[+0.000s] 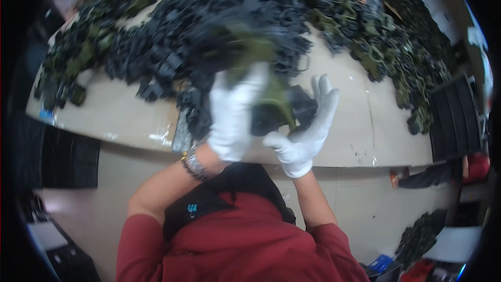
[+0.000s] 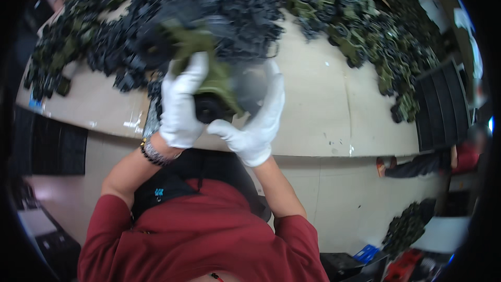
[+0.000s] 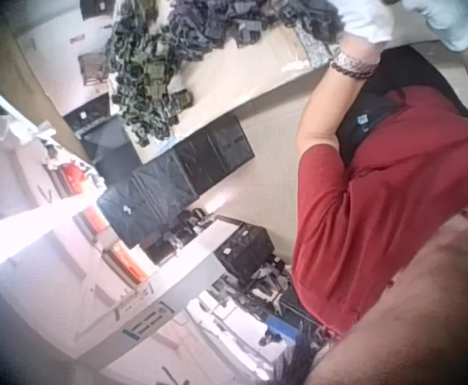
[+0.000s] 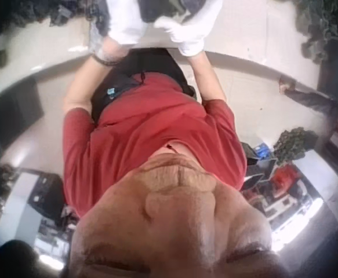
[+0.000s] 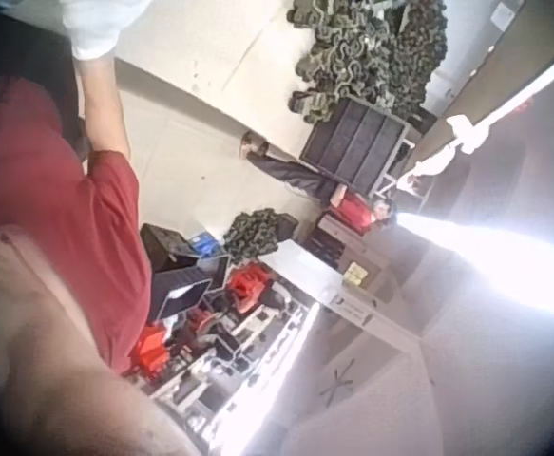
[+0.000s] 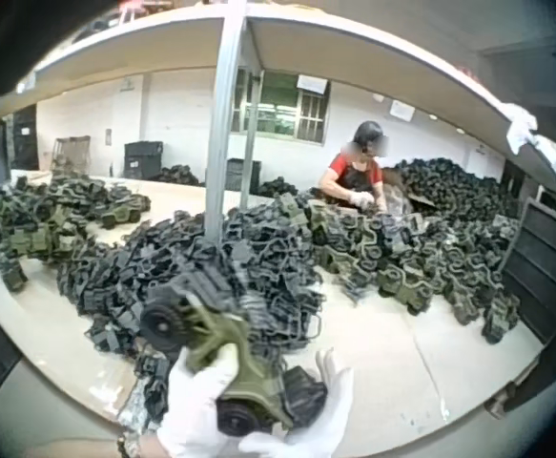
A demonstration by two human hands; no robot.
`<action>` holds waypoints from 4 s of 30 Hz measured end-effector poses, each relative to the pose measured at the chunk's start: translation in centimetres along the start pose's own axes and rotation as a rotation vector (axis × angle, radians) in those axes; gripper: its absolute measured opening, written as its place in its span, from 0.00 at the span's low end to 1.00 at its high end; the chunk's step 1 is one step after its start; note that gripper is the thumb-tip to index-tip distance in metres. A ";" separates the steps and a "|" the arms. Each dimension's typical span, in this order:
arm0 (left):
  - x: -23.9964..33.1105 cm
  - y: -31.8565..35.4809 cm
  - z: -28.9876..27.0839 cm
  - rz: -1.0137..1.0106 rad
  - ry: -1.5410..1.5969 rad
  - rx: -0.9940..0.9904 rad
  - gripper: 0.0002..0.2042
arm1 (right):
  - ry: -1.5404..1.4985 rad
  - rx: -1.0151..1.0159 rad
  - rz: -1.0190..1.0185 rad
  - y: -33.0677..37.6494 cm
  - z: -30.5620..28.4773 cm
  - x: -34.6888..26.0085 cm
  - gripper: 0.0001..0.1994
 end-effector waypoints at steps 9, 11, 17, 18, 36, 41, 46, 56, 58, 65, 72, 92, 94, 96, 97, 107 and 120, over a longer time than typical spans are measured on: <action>-1.3 2.2 0.2 -0.523 0.435 -0.047 0.23 | 0.335 -0.039 -0.354 -2.3 -0.2 -5.2 0.62; -0.5 2.4 0.6 -0.486 0.376 -0.112 0.23 | 0.321 -0.124 -0.326 -2.3 -0.4 -6.7 0.62; -3.3 3.7 1.2 -0.586 0.506 0.061 0.24 | 0.282 0.034 -0.376 -4.5 -1.2 -5.3 0.35; -3.2 3.7 1.7 -0.497 0.572 0.019 0.20 | 0.261 0.008 -0.381 -4.9 -1.4 -4.6 0.35; 15.7 -17.8 -16.3 0.098 -0.327 0.408 0.19 | 1.146 -0.212 0.351 -18.4 -10.5 27.8 0.28; 22.0 -24.1 -25.7 0.201 -0.406 0.431 0.33 | 1.104 -0.227 0.463 -18.6 -9.5 31.7 0.23; 14.9 -16.8 -22.4 0.410 -0.750 0.309 0.27 | 1.209 -0.259 0.330 -16.9 -11.6 31.5 0.16; 8.9 -4.9 -22.3 0.588 -0.896 0.548 0.24 | 0.874 0.038 0.104 -31.1 -10.0 21.5 0.10; 8.1 -5.5 -22.6 0.540 -0.846 0.576 0.24 | 0.751 -0.002 0.252 -39.6 -10.4 23.4 0.30; 9.9 -2.6 -23.3 0.601 -0.992 0.653 0.22 | 0.574 -0.117 0.301 -44.2 -1.7 29.6 0.53; 6.5 -0.9 -25.9 0.526 -1.091 0.683 0.22 | 0.692 -0.115 0.414 -39.8 0.8 40.1 0.60; 5.0 -1.4 -27.4 0.434 -0.913 0.718 0.21 | 0.218 -0.563 0.720 -20.2 -13.4 19.4 0.54; 4.9 -1.3 -27.3 0.436 -0.909 0.701 0.20 | 0.289 -0.572 0.769 -20.0 -13.9 18.0 0.56; 4.8 -1.4 -27.2 0.429 -0.908 0.688 0.20 | 0.303 -0.680 0.738 -21.7 -14.3 17.7 0.51; 4.8 -1.4 -27.2 0.431 -0.902 0.685 0.20 | 0.308 -0.792 0.705 -22.9 -14.1 17.8 0.46; 4.5 -1.5 -27.4 0.409 -0.915 0.680 0.21 | 0.721 -0.617 0.434 -40.9 1.6 36.8 0.26; 4.5 -1.5 -27.4 0.348 -0.964 0.707 0.22 | 0.534 -0.418 0.596 -40.8 7.4 45.1 0.19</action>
Point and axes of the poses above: each hand's wrist, its own y-axis away from the middle knuckle, its own z-axis out of the palm, x = y × z, the point moved 5 cm from there along -y, towards the middle knuckle, and after that the axes turned 4 degrees about z, right-handed, at the moved point
